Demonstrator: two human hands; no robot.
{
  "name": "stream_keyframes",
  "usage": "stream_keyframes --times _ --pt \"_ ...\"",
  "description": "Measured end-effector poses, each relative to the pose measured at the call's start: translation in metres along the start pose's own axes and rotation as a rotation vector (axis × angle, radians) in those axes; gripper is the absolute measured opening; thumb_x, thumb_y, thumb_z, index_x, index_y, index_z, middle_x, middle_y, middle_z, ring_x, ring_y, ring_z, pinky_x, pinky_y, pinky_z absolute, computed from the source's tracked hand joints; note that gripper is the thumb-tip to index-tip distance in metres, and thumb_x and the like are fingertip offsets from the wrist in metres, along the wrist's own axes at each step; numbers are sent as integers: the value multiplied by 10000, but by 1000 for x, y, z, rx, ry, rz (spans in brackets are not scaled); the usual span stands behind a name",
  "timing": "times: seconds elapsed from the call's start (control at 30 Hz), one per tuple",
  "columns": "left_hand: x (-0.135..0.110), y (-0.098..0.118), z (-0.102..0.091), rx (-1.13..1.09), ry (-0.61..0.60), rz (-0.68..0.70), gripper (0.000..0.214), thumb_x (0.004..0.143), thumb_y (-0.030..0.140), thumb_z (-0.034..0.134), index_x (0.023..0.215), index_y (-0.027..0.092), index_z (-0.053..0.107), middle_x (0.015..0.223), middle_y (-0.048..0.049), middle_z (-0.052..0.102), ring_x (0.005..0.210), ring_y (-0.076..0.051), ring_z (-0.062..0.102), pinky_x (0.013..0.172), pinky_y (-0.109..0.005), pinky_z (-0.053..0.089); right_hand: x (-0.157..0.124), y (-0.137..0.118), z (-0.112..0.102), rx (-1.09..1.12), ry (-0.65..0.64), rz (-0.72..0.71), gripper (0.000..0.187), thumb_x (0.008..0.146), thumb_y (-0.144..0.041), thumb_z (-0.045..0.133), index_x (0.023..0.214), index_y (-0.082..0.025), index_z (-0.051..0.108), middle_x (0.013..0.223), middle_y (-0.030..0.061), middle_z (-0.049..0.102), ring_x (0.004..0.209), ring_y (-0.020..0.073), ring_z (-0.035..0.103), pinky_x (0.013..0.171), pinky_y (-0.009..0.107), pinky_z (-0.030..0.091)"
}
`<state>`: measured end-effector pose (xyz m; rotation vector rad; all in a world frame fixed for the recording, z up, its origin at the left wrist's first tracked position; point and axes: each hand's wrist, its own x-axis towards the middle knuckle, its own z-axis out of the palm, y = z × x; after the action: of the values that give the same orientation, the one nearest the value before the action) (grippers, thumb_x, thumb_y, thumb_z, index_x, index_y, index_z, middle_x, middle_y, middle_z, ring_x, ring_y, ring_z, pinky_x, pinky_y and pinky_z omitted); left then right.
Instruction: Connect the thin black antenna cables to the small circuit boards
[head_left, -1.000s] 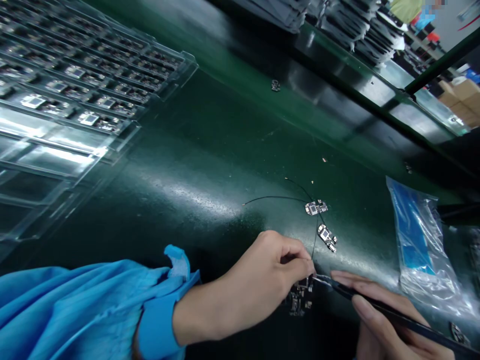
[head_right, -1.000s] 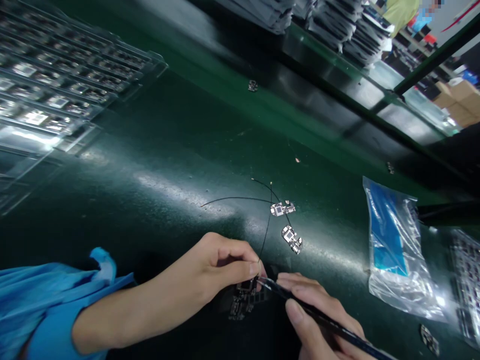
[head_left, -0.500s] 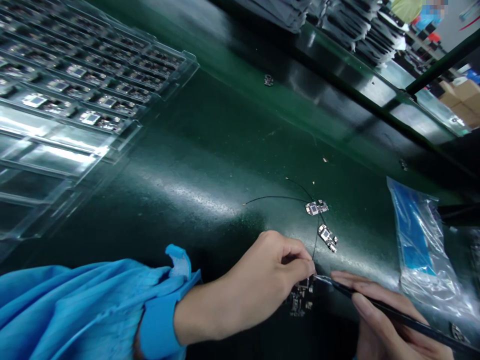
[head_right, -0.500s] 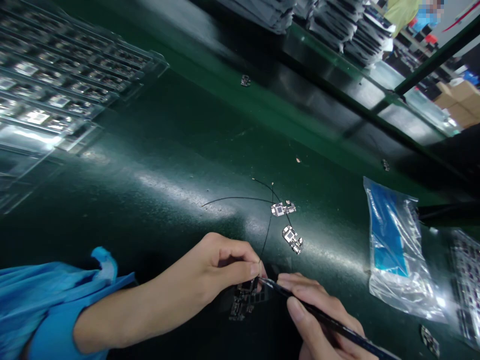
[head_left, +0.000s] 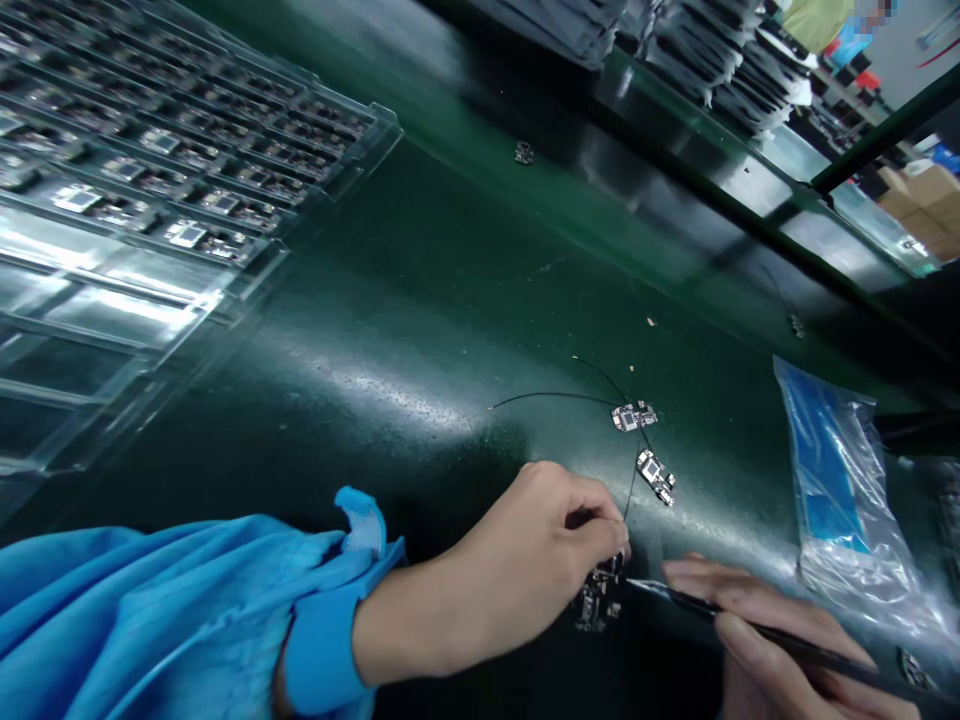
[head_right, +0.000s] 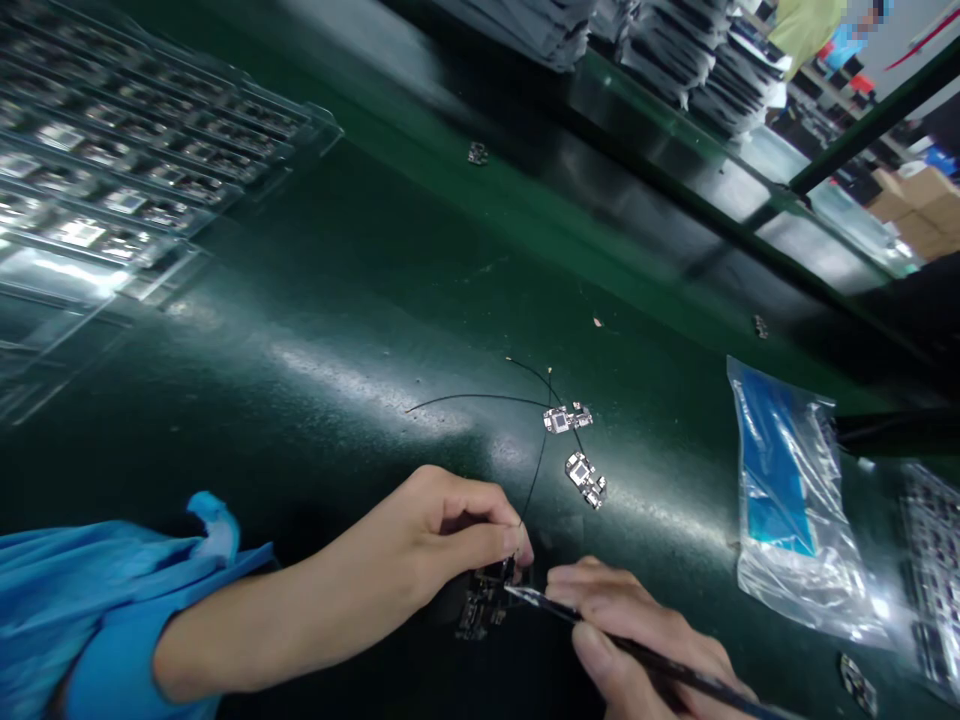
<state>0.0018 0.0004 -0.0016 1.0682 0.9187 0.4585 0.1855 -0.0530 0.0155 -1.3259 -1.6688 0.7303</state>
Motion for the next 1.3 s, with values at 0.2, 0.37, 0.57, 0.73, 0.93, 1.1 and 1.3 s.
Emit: stream_keyframes --times 0.2,0.37,0.57,0.73,0.93,1.1,1.3 --pt "-2 1 -1 -31 -13 -23 256 794 227 468 723 94 675 621 -13 587 606 -133 515 534 -224 361 1 12 -6 269 7 123 192 743 -70 643 845 -214 719 802 40 743 767 231 701 768 314 574" --pt "-2 0 0 -41 -43 -41 245 797 228 462 687 102 641 576 10 518 561 -111 461 504 -222 326 4 15 -3 392 -34 273 173 764 -90 630 859 -205 717 825 58 742 787 229 697 755 275 568" --pt "0 -1 1 -25 -44 -19 234 790 234 475 641 111 606 547 24 469 530 -98 412 481 -220 295 8 14 -1 449 -37 357 160 750 -106 634 819 -209 735 782 88 741 734 266 702 694 317 586" --pt "-1 -2 0 -69 -35 -31 243 790 239 468 690 106 645 594 2 544 566 -118 479 509 -221 343 3 7 1 501 91 523 91 697 -132 697 743 -193 746 732 97 739 726 256 702 701 283 572" --pt "-2 1 0 -116 -21 -44 243 784 240 467 721 118 667 675 -21 617 660 -156 562 582 -232 406 0 7 5 489 176 546 84 659 -146 734 736 -176 751 739 115 737 710 260 702 690 286 572" --pt "-1 2 0 -127 2 -71 238 782 239 487 670 103 647 635 -15 592 624 -145 536 566 -233 392 0 6 8 455 238 546 90 635 -141 750 722 -164 751 740 113 737 711 254 701 696 283 572" --pt "-1 1 0 -154 13 -66 233 786 225 499 654 91 637 604 -5 557 595 -127 497 548 -228 368 -1 3 9 444 240 528 91 638 -137 746 720 -174 751 747 114 738 694 250 702 691 285 572"
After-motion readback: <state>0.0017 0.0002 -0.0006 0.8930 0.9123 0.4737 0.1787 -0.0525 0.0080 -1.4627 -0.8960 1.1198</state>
